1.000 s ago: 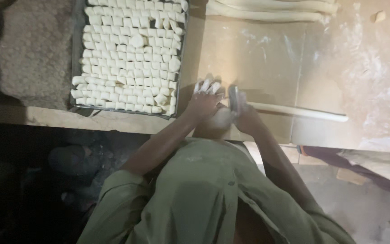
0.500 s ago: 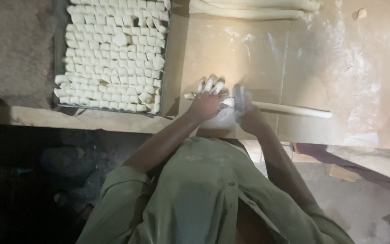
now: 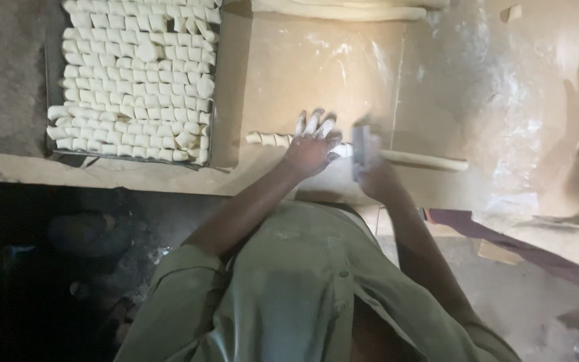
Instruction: The person rolls dough ropes on a floured table and uses a bench scraper to cut them into small pieces. The cut pieces are placed into a metal tray. Another person is visible in the background handling dough.
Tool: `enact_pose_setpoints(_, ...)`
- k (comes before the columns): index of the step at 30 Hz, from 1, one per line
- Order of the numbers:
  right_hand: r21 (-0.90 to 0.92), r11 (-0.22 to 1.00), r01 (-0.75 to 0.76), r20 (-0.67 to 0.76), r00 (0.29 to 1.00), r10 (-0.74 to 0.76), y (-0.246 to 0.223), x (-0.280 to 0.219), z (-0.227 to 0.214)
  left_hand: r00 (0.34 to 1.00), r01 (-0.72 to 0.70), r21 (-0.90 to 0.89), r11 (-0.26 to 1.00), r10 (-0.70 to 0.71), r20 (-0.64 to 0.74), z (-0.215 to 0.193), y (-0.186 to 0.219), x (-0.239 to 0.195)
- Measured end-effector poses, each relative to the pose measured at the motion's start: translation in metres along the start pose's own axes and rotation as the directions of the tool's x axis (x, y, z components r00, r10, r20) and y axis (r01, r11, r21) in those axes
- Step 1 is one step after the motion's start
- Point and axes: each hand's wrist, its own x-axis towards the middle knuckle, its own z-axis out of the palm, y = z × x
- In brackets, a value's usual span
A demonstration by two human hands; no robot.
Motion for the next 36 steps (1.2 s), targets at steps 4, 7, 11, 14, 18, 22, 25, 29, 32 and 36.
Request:
enact_pose_setpoints(4,-0.008,0.992,-0.125,0.126,0.984,0.125,0.02,0.002,-0.011,0.999,0.035,-0.062,0.997,-0.035,0.007,0.005,0.013,0.014)
enact_pose_setpoints(7,-0.037,0.982,-0.187,0.223,0.956,0.19,0.021,0.0,-0.023,0.999,-0.042,-0.005,0.999,0.042,-0.001,0.008,0.024,0.023)
enact_pose_setpoints(11,0.054,0.998,-0.039,-0.112,0.993,0.044,0.013,-0.016,-0.051,1.0,-0.001,-0.005,1.0,0.001,0.008,0.008,0.039,0.032)
enact_pose_setpoints(14,0.08,0.995,0.051,-0.147,0.988,-0.039,0.012,-0.027,-0.067,0.999,-0.017,-0.009,1.0,0.017,0.033,0.008,0.053,0.036)
enact_pose_setpoints(18,0.015,1.0,0.02,-0.074,0.997,-0.019,0.026,-0.024,-0.077,1.0,-0.023,-0.056,0.998,0.024,0.008,0.009,0.068,0.05)
enact_pose_setpoints(22,-0.007,1.0,-0.008,-0.028,1.0,0.008,0.046,-0.033,-0.078,0.994,-0.053,0.011,0.999,0.051,0.099,0.022,0.082,0.056)
enact_pose_setpoints(25,-0.009,1.0,-0.003,-0.077,0.997,0.002,0.061,-0.032,-0.085,0.999,-0.029,-0.018,0.999,0.03,0.032,0.026,0.085,0.071)
enact_pose_setpoints(29,-0.059,0.997,-0.047,0.027,0.998,0.049,0.079,-0.048,-0.087,0.996,-0.069,-0.007,0.998,0.069,0.05,0.04,0.103,0.072)
enact_pose_setpoints(32,-0.028,0.999,-0.024,-0.001,1.0,0.024,0.086,-0.042,-0.089,0.998,-0.055,-0.04,0.998,0.056,0.033,0.036,0.11,0.082)
enact_pose_setpoints(36,-0.164,0.983,-0.087,0.009,0.996,0.09,0.098,-0.052,-0.097,0.991,-0.058,-0.024,0.998,0.06,0.12,0.038,0.127,0.091)
